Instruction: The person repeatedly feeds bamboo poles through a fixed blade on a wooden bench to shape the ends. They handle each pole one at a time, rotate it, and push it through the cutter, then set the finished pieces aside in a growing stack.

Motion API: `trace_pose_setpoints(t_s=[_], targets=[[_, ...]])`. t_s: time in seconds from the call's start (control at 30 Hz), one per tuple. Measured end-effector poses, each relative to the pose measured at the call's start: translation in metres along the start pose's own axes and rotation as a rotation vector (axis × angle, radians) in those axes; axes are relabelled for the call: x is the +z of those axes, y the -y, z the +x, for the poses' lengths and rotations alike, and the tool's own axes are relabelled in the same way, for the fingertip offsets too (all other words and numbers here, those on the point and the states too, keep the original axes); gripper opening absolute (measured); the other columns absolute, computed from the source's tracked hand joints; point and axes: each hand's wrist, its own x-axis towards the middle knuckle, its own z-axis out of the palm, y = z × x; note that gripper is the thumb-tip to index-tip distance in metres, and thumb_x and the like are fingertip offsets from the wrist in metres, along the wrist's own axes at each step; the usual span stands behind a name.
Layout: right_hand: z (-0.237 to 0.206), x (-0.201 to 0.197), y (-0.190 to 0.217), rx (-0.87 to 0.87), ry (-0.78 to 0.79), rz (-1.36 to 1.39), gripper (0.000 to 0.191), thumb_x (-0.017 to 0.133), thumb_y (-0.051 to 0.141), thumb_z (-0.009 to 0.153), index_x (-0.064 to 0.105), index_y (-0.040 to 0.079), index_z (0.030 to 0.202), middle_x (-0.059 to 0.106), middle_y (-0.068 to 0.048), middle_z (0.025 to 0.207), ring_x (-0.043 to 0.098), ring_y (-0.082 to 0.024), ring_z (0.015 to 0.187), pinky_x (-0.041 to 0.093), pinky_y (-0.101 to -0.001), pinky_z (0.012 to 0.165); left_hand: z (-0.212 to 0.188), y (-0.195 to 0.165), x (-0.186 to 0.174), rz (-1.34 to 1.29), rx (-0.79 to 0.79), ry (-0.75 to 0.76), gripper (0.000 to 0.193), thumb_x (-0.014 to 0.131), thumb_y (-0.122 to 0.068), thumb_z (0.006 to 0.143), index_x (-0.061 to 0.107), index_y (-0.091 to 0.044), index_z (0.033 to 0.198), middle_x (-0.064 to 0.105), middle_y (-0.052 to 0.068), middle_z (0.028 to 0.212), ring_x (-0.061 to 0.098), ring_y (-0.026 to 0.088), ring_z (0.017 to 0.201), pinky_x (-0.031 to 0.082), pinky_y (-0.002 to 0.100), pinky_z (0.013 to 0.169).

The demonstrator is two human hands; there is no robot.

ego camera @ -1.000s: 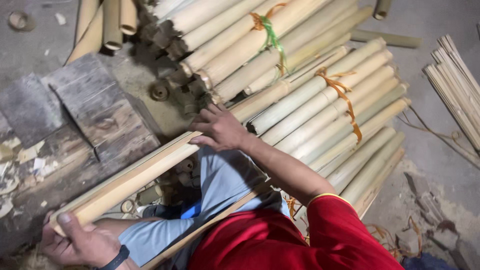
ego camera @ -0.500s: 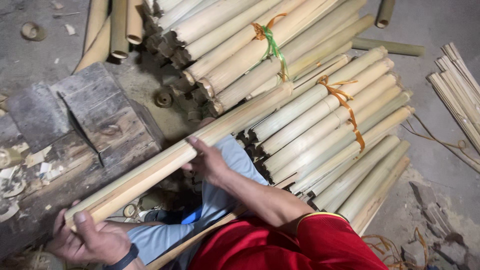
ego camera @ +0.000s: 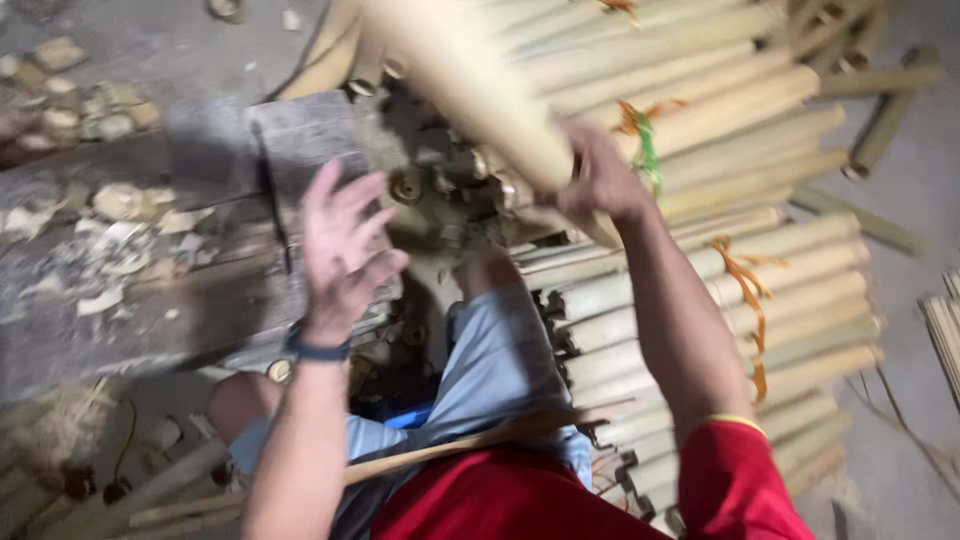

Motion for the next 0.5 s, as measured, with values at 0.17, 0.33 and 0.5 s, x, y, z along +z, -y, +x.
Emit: trace_pose_setpoints(t_s=[0.17,0.33,0.5], targets=[[0.015,0.034,-0.043,0.196,0.433,-0.259,0.080,0.086,0.003,0.058,0.063,-0.002,0.134,0.071,-0.012,0.123,0.064,-0.021,0.115,0.049,-0.0353,0.096,0.027,0.065,0.015,-0.785,-0.235,-0.441,0.081,0.084,-0.019,0.077,0.042,-0.006,0.145,0.065,0.018,0.119,0.062,0.032,0.114,0.043,0.048,0.109],[0.013,0.066,-0.044,0.152,0.214,-0.951,0.072,0.086,0.034,0.063,0.064,0.004,0.124,0.075,-0.015,0.098,0.072,-0.030,0.090,0.056,-0.0440,0.081,0.041,0.101,-0.002,-0.641,-0.464,-0.879,0.052,0.085,-0.025,0.084,0.059,0.002,0.120,0.066,0.011,0.109,0.064,0.023,0.108,0.049,0.038,0.100],[0.020,0.092,-0.067,-0.124,-0.141,-1.394,0.050,0.082,0.038,0.075,0.063,0.005,0.106,0.070,-0.015,0.089,0.069,-0.035,0.085,0.053,-0.0475,0.077,0.049,0.109,-0.021,-0.390,-0.680,-1.069,0.055,0.088,-0.032,0.077,0.064,-0.005,0.117,0.070,0.008,0.106,0.069,0.021,0.095,0.058,0.040,0.076]])
